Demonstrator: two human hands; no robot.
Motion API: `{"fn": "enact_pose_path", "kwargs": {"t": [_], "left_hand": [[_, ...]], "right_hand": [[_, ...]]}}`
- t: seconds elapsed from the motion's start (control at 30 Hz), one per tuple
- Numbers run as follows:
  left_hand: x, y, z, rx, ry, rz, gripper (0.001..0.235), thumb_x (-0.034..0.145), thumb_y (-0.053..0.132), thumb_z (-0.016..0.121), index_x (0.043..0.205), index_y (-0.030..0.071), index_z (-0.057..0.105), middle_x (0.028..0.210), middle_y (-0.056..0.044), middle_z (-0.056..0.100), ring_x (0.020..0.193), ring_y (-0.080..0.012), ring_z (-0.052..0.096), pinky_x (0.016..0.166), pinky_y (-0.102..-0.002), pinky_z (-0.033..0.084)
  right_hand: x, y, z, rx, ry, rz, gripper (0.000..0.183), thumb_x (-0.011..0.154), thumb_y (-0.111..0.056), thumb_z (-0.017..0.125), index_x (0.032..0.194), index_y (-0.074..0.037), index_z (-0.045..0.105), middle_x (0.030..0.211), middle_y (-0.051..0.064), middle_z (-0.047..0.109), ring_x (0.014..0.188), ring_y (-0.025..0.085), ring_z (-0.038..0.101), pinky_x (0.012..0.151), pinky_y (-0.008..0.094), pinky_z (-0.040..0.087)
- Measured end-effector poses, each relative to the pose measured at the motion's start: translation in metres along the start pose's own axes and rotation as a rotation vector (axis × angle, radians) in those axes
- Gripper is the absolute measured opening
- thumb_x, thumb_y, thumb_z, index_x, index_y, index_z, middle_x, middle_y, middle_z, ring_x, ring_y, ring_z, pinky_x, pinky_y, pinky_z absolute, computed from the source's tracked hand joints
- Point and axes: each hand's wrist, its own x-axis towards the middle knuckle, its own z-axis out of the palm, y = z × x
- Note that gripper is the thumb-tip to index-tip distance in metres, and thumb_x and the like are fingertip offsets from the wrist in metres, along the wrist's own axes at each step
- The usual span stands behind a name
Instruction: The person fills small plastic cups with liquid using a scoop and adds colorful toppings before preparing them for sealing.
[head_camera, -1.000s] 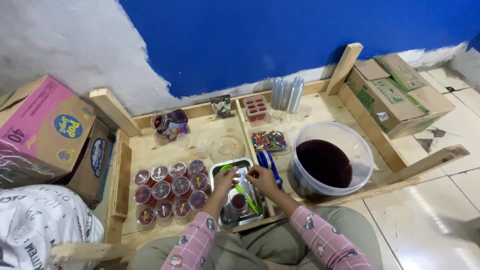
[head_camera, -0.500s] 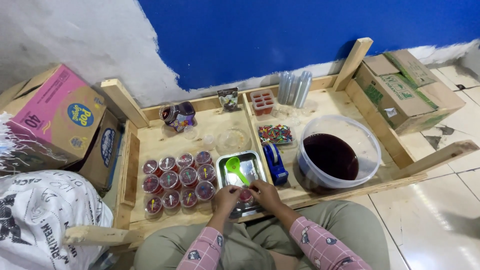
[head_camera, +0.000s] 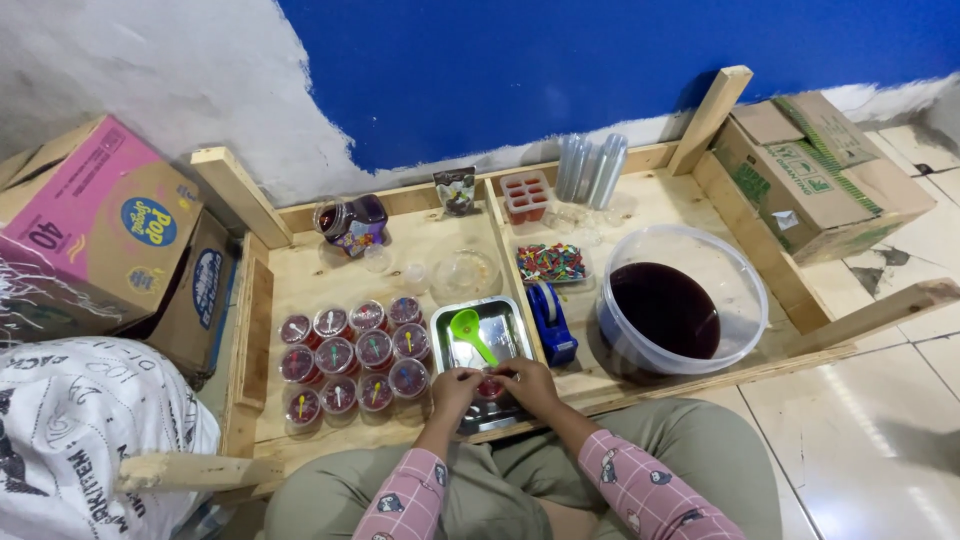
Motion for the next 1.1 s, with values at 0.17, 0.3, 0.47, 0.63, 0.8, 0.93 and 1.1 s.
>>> {"fn": "enact_pose_path", "kwargs": {"t": [0.17, 0.3, 0.47, 0.63, 0.8, 0.93, 1.1], "left_hand": [[0.01, -0.007, 0.002, 0.02, -0.003, 0.057, 0.02, 0.084, 0.015, 0.073, 0.099, 0.002, 0.078, 0.079, -0.021, 0.073, 0.061, -0.03, 0.073, 0.046, -0.036, 0.063], [0.001, -0.002, 0.0, 0.141, -0.001, 0.143, 0.021, 0.089, 0.017, 0.071, 0.103, 0.003, 0.077, 0.082, -0.021, 0.074, 0.064, -0.0288, 0.075, 0.05, -0.035, 0.064], [-0.049, 0.041, -0.013, 0.502, 0.077, 0.289, 0.021, 0.091, 0.027, 0.071, 0.104, 0.013, 0.078, 0.093, -0.011, 0.076, 0.099, -0.0322, 0.073, 0.085, -0.044, 0.059], [-0.049, 0.035, -0.011, 0.756, 0.086, 0.452, 0.024, 0.09, 0.02, 0.067, 0.112, 0.016, 0.077, 0.097, -0.01, 0.071, 0.098, -0.0298, 0.071, 0.081, -0.041, 0.061], [-0.048, 0.027, -0.007, 0.974, -0.038, 0.498, 0.032, 0.089, 0.018, 0.066, 0.118, 0.011, 0.073, 0.103, -0.012, 0.066, 0.102, -0.0314, 0.067, 0.083, -0.046, 0.06], [-0.037, 0.018, -0.005, 0.99, -0.05, 0.521, 0.031, 0.088, 0.018, 0.066, 0.116, 0.009, 0.074, 0.101, -0.012, 0.066, 0.1, -0.0319, 0.067, 0.082, -0.046, 0.06], [-0.036, 0.017, -0.003, 1.059, -0.036, 0.518, 0.032, 0.088, 0.019, 0.067, 0.118, 0.013, 0.073, 0.098, -0.009, 0.066, 0.096, -0.0277, 0.068, 0.078, -0.043, 0.06]], "right_hand": [[0.0, 0.009, 0.005, -0.103, 0.002, -0.04, 0.015, 0.075, -0.017, 0.087, 0.089, -0.02, 0.082, 0.082, 0.002, 0.079, 0.085, 0.023, 0.075, 0.083, 0.036, 0.058], [-0.001, 0.019, 0.011, -0.318, -0.009, -0.104, 0.015, 0.075, -0.023, 0.085, 0.088, -0.025, 0.08, 0.084, -0.003, 0.077, 0.091, 0.019, 0.072, 0.086, 0.033, 0.057], [0.002, 0.042, 0.023, -0.437, -0.005, -0.167, 0.018, 0.076, -0.023, 0.085, 0.091, -0.026, 0.078, 0.085, -0.005, 0.076, 0.094, 0.017, 0.07, 0.088, 0.03, 0.055], [0.006, 0.042, 0.027, -0.511, 0.01, -0.292, 0.014, 0.075, -0.021, 0.081, 0.087, -0.026, 0.075, 0.081, -0.004, 0.072, 0.093, 0.017, 0.067, 0.082, 0.029, 0.056], [0.003, 0.029, 0.025, -0.555, 0.021, -0.389, 0.011, 0.077, -0.026, 0.08, 0.086, -0.024, 0.075, 0.082, -0.003, 0.072, 0.093, 0.017, 0.064, 0.077, 0.027, 0.057], [0.003, 0.023, 0.023, -0.571, 0.027, -0.403, 0.009, 0.078, -0.026, 0.078, 0.085, -0.024, 0.074, 0.082, -0.003, 0.07, 0.092, 0.018, 0.064, 0.075, 0.028, 0.057], [0.004, 0.024, 0.023, -0.619, -0.013, -0.389, 0.009, 0.08, -0.028, 0.077, 0.087, -0.025, 0.073, 0.086, -0.006, 0.067, 0.095, 0.016, 0.063, 0.077, 0.026, 0.057]]}}
